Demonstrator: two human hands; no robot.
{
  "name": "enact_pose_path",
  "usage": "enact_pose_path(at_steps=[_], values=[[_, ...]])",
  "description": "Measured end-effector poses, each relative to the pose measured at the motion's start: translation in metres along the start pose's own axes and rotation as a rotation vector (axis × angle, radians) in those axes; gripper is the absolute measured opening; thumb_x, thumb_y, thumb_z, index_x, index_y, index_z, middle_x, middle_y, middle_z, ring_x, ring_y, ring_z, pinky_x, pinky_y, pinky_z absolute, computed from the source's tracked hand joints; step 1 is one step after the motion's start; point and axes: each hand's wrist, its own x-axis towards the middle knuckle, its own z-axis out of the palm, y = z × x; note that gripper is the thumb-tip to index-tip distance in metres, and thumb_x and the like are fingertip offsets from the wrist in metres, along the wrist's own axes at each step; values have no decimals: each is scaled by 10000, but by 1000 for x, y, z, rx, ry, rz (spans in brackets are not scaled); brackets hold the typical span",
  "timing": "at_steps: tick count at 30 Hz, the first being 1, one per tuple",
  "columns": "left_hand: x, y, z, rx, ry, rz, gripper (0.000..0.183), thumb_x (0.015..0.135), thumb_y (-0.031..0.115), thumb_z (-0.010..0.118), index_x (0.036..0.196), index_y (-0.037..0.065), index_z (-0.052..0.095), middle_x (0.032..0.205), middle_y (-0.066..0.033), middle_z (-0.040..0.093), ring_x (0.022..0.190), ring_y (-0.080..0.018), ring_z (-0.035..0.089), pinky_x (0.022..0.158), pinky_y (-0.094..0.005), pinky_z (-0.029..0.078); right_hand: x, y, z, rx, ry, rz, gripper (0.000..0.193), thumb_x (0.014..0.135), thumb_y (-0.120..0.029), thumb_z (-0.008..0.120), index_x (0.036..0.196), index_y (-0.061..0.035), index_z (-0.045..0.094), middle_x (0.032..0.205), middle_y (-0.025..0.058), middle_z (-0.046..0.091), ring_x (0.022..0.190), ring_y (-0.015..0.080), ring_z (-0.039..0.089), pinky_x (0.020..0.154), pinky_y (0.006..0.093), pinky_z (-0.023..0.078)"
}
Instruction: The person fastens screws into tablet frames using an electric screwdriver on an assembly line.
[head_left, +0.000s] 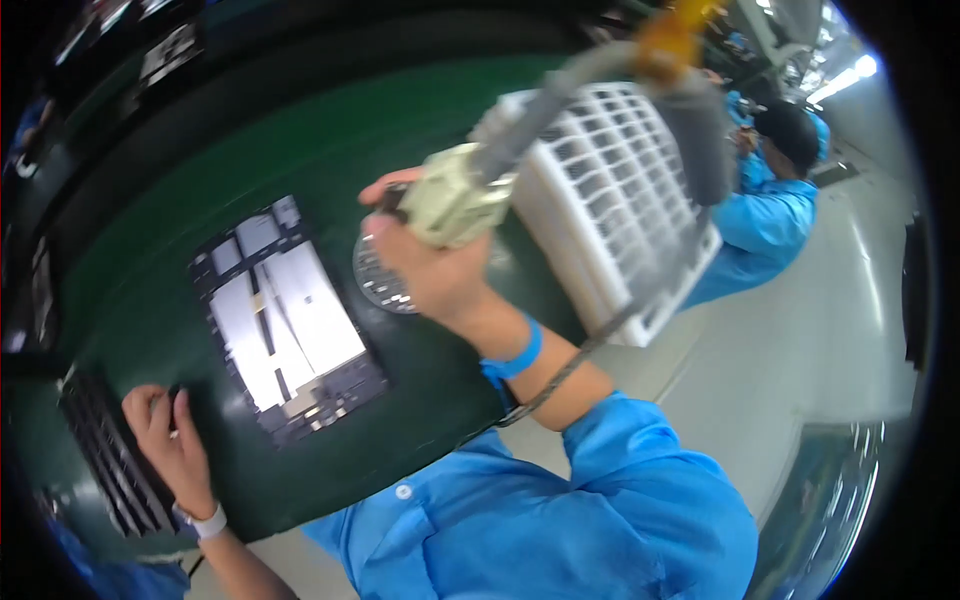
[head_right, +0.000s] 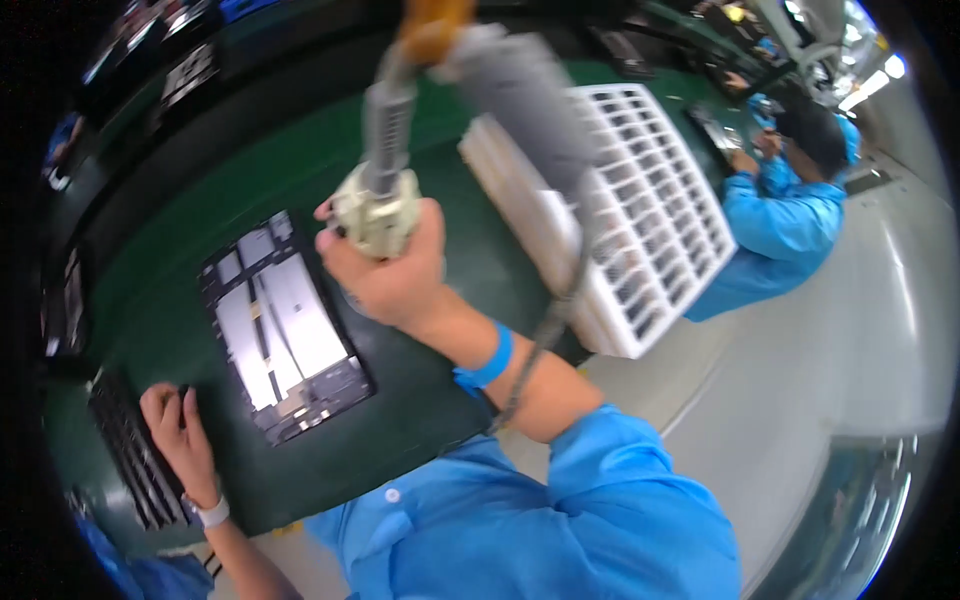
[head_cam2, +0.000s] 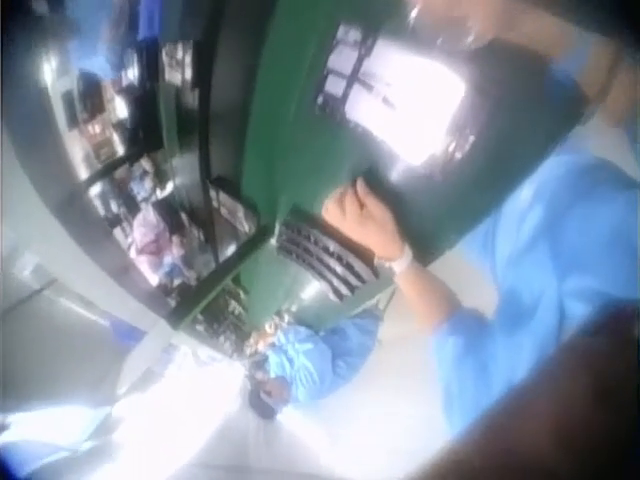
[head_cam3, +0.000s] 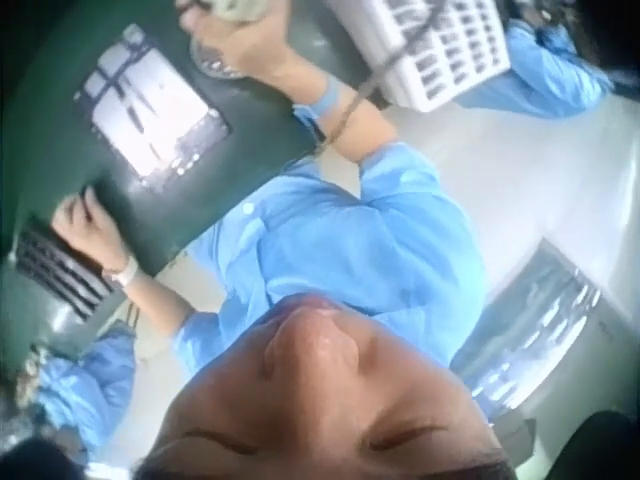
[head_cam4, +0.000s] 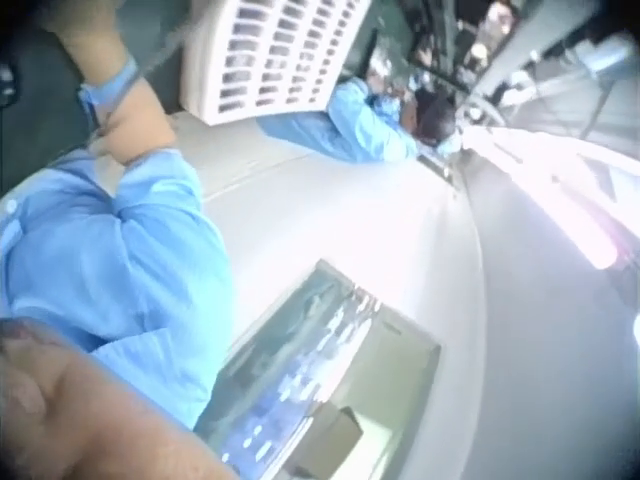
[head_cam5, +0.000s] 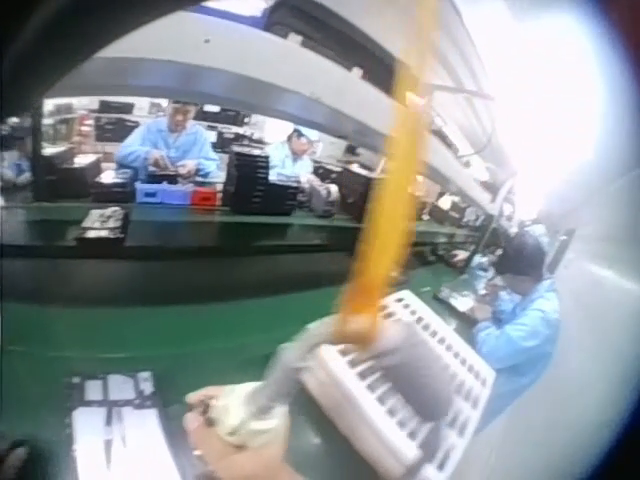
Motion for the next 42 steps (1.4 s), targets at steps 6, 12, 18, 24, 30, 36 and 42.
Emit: enact_pose_path(at_steps=[6,12,18,24,30,36,42], values=[[55,36,23,-711,-71,-349,268,895,1,666,1161,-7,634,824,11,536,745,-65,482,668,-204,409,4,-10,-17,-33,-51,48,275,796,80,691,1043,-5,607,924,62,645,775,93,597,674,248,502],[137,90,75,-865,-274,-461,212,829,47,763,1007,-44,692,801,-15,666,707,-53,597,605,-226,539,2,-7,-10,33,-40,103,248,777,99,679,1007,13,639,872,43,630,734,84,582,637,232,485],[154,76,128,-712,-192,-327,216,828,70,772,998,-51,715,771,-53,707,631,-54,586,537,-221,467,1,-7,-9,19,-42,77,251,776,106,677,1006,12,638,891,50,636,731,88,590,646,233,494],[172,69,138,-610,-222,-233,243,805,120,796,974,-42,731,767,-76,690,618,-113,612,561,-261,490,1,-8,-10,10,-60,36,247,781,105,674,1009,15,641,883,52,641,736,89,600,653,234,501],[174,59,141,-520,-271,-132,248,754,215,827,899,24,766,856,-97,721,764,-234,680,717,-337,532,3,-10,-12,13,-83,44,247,788,99,678,1017,15,640,872,48,637,722,85,597,640,236,501],[184,57,132,-450,-432,-192,291,769,304,813,903,50,770,881,-113,707,816,-241,684,740,-346,534,4,-11,-9,8,-68,55,235,795,96,670,1016,24,632,834,41,622,686,81,586,600,225,480],[152,55,135,-521,-447,-132,309,773,302,807,911,31,753,887,-131,697,830,-282,678,734,-362,531,6,-11,-3,35,-34,90,200,812,95,607,1006,47,610,725,53,587,561,93,542,536,233,452]])
